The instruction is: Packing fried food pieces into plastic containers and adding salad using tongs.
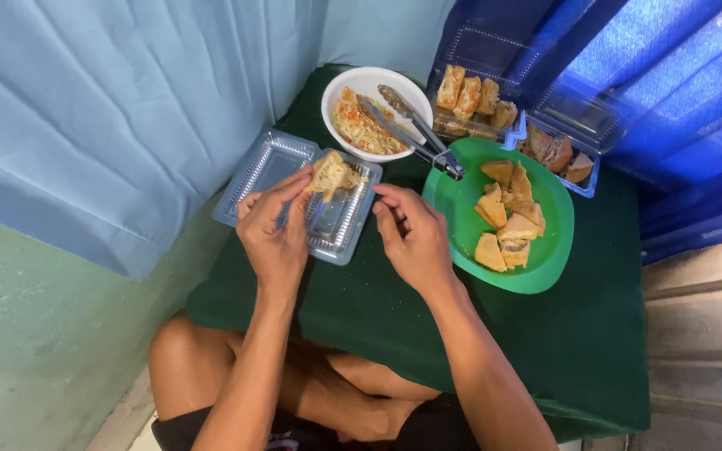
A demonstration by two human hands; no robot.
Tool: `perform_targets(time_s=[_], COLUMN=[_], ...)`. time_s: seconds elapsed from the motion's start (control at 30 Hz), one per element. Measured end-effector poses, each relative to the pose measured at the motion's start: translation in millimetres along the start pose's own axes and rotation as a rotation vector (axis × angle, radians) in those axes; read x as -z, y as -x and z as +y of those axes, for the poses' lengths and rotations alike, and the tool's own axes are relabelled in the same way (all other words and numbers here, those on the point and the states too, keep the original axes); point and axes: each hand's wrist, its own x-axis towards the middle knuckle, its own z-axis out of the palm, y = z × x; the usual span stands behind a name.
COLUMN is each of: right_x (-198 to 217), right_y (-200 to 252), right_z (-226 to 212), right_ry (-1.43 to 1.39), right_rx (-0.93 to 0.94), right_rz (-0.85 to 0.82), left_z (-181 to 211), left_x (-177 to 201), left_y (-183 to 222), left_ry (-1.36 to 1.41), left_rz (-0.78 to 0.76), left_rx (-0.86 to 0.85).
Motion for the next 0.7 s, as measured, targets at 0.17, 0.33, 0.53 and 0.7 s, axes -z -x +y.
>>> perform_targets(time_s=[0.17,0.33,0.53,0.7], right_x=[-0.8,29.8,70.0,68.9], right_y=[0.2,-23.3,-52.8,-73.8], right_z=[-4.3,-7.3,-10.7,13.8], right_ry=[0.04,0.377,0.767,0.519], right_rx=[0.039,0.189,0.037,-0.221], right_rz=[0.011,0.054,-0.079,0.031], left_z=[2.4,4.2,-4.4,-10.7], left_x=[2.3,0.9,-1.0,-2.9], left_y=[-0.4,-1.7,2.3,4.9], left_ry=[0.013,0.006,-0.001,-0.076], left_rz=[0.027,0.062,0.072,0.141], left_rx=[0.0,0.003,0.042,0.083])
